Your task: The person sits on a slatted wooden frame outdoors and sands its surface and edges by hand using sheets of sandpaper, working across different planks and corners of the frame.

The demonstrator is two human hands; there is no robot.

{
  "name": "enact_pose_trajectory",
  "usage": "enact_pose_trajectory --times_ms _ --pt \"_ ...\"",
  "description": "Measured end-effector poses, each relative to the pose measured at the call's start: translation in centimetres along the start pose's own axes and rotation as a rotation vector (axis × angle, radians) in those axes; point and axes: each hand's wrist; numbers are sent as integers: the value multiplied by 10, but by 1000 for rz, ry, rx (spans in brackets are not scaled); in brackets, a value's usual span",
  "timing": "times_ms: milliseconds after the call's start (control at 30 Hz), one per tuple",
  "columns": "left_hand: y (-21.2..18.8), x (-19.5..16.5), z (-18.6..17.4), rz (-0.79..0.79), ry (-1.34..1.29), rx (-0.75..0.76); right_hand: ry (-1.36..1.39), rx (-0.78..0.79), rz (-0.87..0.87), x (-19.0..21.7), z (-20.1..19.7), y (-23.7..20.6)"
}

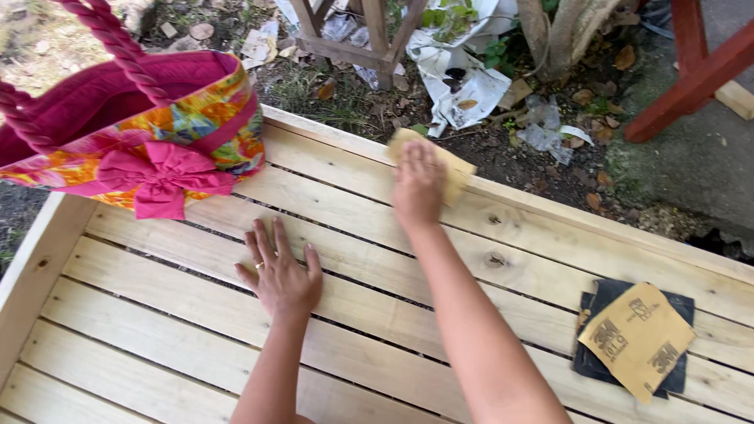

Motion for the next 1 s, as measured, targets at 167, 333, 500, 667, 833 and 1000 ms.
enact_pose_trajectory --times_ms 167,333,500,667,833,1000 --pt "6 2 -7 11 -14 0 10 49 -323 31 -2 5" --pt "0 1 -11 15 -50 -11 -147 51 -156 -113 -120 -48" --pt "-2 -1 -10 26 -24 -2 -146 23 15 -131 -122 -62" --pt "-4 1 -8 18 -15 17 -51 141 10 -73 -66 -4" --pt "-3 2 -6 36 34 -4 -3 36 9 -73 -78 -34" --pt "-4 3 -5 26 -9 7 4 0 7 -79 -72 -38"
Point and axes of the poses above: each hand's wrist, its own y-axis towards the middle knuckle, its own z-axis out of the palm, x = y × z, and after that the axes turned 8 degrees about z, right-handed
